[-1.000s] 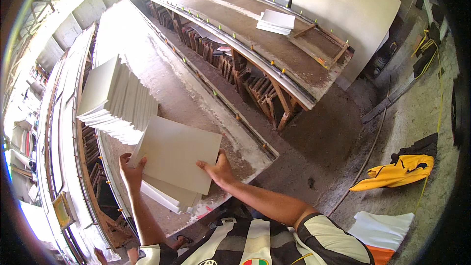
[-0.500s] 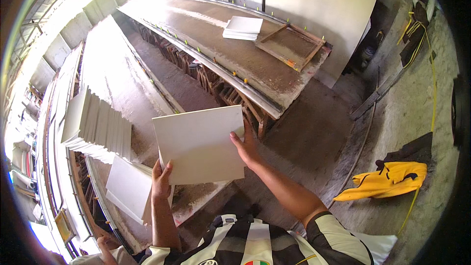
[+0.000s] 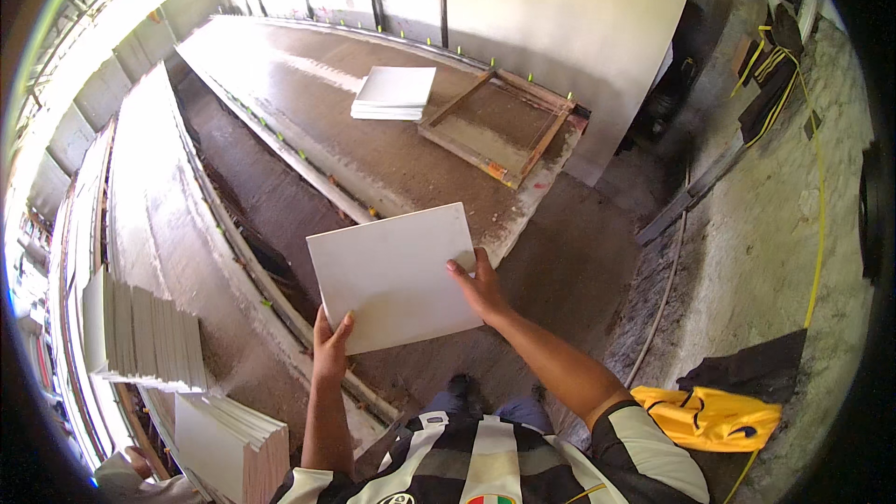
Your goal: The person picks up white rectangular tiles from a stack and places them one by one into a wooden frame on a conveyor belt. The person aligns each tile within the frame and smooths it down with their hands before moving to the next tile.
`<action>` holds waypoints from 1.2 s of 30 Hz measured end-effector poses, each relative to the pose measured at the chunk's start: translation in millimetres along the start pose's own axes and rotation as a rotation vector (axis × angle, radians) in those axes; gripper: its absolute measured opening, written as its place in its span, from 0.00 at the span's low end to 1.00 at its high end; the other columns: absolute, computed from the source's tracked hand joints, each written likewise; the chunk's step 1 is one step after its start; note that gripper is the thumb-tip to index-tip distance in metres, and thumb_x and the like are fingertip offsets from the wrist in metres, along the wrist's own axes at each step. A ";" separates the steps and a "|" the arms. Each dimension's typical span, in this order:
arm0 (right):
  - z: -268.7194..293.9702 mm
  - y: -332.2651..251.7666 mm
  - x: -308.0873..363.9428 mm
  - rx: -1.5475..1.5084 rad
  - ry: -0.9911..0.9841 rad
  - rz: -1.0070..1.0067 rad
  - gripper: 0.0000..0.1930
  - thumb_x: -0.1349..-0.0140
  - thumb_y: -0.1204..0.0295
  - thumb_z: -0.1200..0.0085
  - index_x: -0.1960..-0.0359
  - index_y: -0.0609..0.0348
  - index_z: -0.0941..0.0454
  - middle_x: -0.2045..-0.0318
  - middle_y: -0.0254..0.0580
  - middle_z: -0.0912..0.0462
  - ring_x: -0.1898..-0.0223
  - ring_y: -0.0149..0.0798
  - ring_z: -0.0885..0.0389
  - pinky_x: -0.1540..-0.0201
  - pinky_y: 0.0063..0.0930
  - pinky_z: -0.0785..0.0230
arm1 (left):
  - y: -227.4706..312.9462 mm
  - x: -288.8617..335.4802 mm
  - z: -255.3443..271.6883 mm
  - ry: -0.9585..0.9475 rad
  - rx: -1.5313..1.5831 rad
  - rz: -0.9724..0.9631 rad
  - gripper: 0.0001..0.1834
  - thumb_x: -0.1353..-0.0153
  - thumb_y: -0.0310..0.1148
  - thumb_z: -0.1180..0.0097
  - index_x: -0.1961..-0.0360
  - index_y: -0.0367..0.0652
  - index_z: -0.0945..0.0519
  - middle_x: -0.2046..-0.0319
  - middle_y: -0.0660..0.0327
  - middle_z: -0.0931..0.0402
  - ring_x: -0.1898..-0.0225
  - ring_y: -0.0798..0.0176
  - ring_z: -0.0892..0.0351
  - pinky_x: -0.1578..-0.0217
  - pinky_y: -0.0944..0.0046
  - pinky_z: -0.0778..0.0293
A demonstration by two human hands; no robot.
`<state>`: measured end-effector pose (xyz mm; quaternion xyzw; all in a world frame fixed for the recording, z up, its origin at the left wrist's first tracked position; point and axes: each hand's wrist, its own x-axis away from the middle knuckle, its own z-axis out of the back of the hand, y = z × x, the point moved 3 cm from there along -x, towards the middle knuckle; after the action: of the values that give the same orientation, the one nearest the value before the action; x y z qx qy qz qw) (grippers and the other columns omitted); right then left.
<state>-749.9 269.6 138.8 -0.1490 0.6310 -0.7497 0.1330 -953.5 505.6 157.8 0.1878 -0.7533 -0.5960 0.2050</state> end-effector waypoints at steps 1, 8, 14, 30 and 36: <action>16.7 2.3 -13.9 -0.005 0.016 0.020 0.35 0.35 0.49 0.40 0.40 0.68 0.34 0.49 0.60 0.19 0.46 0.54 0.19 0.46 0.48 0.27 | -5.8 -12.7 -16.1 0.004 -0.001 0.026 0.31 0.31 0.32 0.39 0.31 0.38 0.36 0.39 0.58 0.27 0.39 0.62 0.28 0.37 0.60 0.35; 119.1 48.0 -111.7 0.070 0.120 0.136 0.33 0.35 0.50 0.40 0.40 0.63 0.35 0.51 0.62 0.18 0.51 0.59 0.17 0.47 0.49 0.27 | -44.7 -90.2 -129.2 -0.115 0.038 0.120 0.34 0.31 0.34 0.42 0.28 0.39 0.40 0.37 0.57 0.29 0.35 0.59 0.33 0.33 0.55 0.41; 223.9 60.6 -197.5 0.205 0.081 0.019 0.31 0.34 0.50 0.41 0.42 0.63 0.34 0.53 0.61 0.17 0.50 0.59 0.17 0.49 0.50 0.27 | -77.9 -161.1 -250.4 -0.035 0.106 0.111 0.28 0.29 0.34 0.43 0.31 0.39 0.36 0.40 0.58 0.26 0.39 0.60 0.28 0.38 0.57 0.33; 344.2 7.0 -466.4 0.203 -0.280 0.201 0.34 0.34 0.50 0.41 0.34 0.60 0.33 0.47 0.60 0.19 0.46 0.58 0.19 0.45 0.47 0.28 | -121.1 -316.6 -437.6 0.380 0.517 -0.003 0.27 0.30 0.51 0.46 0.39 0.44 0.27 0.48 0.58 0.21 0.48 0.54 0.20 0.49 0.51 0.22; 373.9 15.3 -571.7 0.168 -0.233 0.122 0.33 0.34 0.48 0.41 0.39 0.62 0.29 0.49 0.58 0.18 0.46 0.55 0.19 0.44 0.45 0.28 | -155.8 -407.0 -490.8 0.207 0.941 -0.166 0.28 0.32 0.51 0.48 0.38 0.45 0.27 0.38 0.56 0.26 0.37 0.49 0.26 0.39 0.40 0.27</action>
<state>-77.3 149.7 151.5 -0.1847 0.5543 -0.7679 0.2624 -341.9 283.2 72.1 0.3776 -0.8991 -0.1837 0.1235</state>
